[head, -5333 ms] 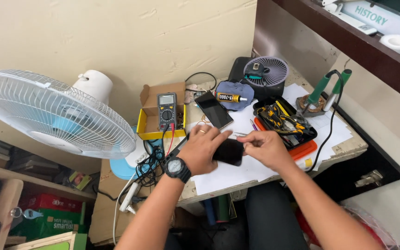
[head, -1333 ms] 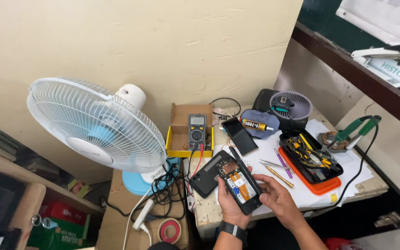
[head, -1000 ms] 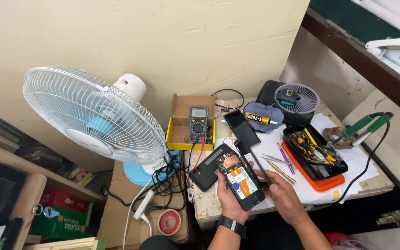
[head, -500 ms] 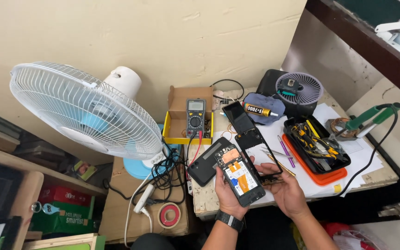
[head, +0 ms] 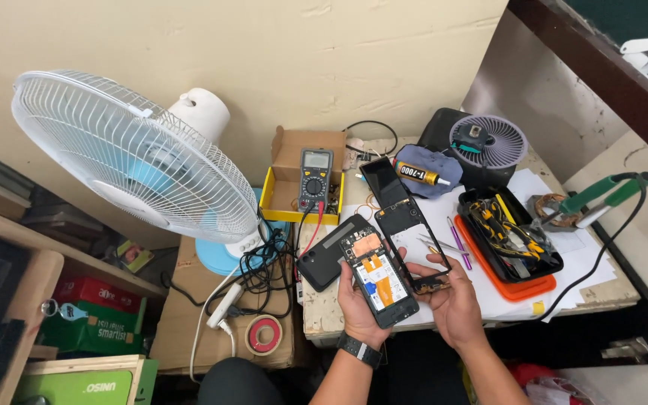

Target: The person disassembles a smartphone by removing the back cover and using a metal prying tool to detach internal components. They carefully lift and separate the battery and other parts from the phone's chassis while working at a cluttered desk.

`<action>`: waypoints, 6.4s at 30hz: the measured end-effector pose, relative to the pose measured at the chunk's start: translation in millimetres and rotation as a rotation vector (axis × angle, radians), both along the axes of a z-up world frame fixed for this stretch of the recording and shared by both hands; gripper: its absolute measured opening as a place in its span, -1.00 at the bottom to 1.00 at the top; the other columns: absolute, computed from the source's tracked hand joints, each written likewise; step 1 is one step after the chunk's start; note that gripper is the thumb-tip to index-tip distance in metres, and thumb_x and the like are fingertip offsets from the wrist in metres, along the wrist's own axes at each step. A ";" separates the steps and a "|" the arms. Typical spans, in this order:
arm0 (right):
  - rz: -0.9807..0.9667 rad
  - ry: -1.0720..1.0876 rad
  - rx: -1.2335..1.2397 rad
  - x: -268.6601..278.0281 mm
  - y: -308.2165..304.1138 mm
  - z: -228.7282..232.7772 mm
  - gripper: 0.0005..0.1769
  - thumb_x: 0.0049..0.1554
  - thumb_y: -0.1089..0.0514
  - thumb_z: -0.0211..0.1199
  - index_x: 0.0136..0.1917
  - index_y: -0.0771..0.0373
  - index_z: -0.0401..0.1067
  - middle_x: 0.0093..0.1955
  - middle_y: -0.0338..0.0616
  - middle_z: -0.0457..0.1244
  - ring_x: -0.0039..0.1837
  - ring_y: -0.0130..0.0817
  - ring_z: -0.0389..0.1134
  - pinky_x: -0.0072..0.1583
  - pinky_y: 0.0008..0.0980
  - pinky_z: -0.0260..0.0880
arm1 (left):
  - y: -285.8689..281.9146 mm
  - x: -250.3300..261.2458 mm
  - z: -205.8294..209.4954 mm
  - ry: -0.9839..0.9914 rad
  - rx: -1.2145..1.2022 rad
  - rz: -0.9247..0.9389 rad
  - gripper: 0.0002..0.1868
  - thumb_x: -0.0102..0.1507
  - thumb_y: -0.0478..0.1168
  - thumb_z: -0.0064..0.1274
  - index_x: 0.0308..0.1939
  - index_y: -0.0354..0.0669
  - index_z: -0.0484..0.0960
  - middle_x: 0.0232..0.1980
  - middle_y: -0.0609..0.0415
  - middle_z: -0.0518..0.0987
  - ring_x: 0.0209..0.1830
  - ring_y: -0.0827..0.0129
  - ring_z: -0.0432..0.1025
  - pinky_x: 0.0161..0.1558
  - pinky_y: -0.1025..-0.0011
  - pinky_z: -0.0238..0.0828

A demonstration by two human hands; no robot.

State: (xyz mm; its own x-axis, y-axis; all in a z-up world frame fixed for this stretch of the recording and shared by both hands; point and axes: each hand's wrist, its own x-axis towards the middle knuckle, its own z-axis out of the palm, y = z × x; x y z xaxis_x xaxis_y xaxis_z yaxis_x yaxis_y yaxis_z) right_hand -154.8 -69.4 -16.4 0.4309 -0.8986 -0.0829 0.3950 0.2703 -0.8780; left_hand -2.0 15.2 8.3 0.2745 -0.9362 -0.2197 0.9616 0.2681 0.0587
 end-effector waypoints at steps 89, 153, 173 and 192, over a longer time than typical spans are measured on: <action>0.237 0.876 -0.677 -18.8 44.4 55.6 -0.02 0.08 -0.03 0.65 0.71 -0.04 0.40 0.70 -0.20 0.24 0.62 -0.27 0.32 0.52 -0.17 0.43 | 20.7 -30.6 56.3 -0.323 0.523 0.227 -0.25 0.56 0.23 -0.24 0.48 -0.31 0.68 0.43 -0.24 0.77 0.39 0.05 0.65 0.46 0.13 0.58; 0.166 0.342 -0.418 -28.6 -29.6 26.7 -0.46 0.37 0.51 0.06 0.56 0.36 0.48 0.45 0.11 0.49 0.55 -0.13 0.51 0.62 -0.14 0.56 | 73.1 40.1 18.6 -2.270 0.782 -0.210 0.04 0.15 0.04 0.71 0.58 -0.09 0.45 0.36 -0.14 0.44 0.35 -0.16 0.46 0.28 -0.08 0.57; 0.140 0.348 -0.400 -27.3 -26.4 32.0 -0.56 0.40 0.45 0.11 0.48 0.38 0.55 0.34 0.14 0.52 0.46 -0.13 0.57 0.58 -0.16 0.61 | 71.7 40.4 10.0 -2.379 0.758 -0.223 0.04 0.17 0.10 0.69 0.58 -0.24 0.52 0.41 -0.14 0.44 0.45 -0.19 0.30 0.43 -0.10 0.42; -0.372 0.605 -0.708 -58.6 -6.6 87.8 -0.68 0.48 0.47 0.06 0.31 0.47 0.62 0.16 0.11 0.52 0.23 -0.23 0.58 0.42 -0.24 0.70 | 31.2 1.5 6.7 -2.573 0.324 0.209 -0.36 0.46 0.21 0.20 0.43 -0.17 0.66 0.50 -0.12 0.58 0.51 -0.15 0.43 0.36 -0.18 0.36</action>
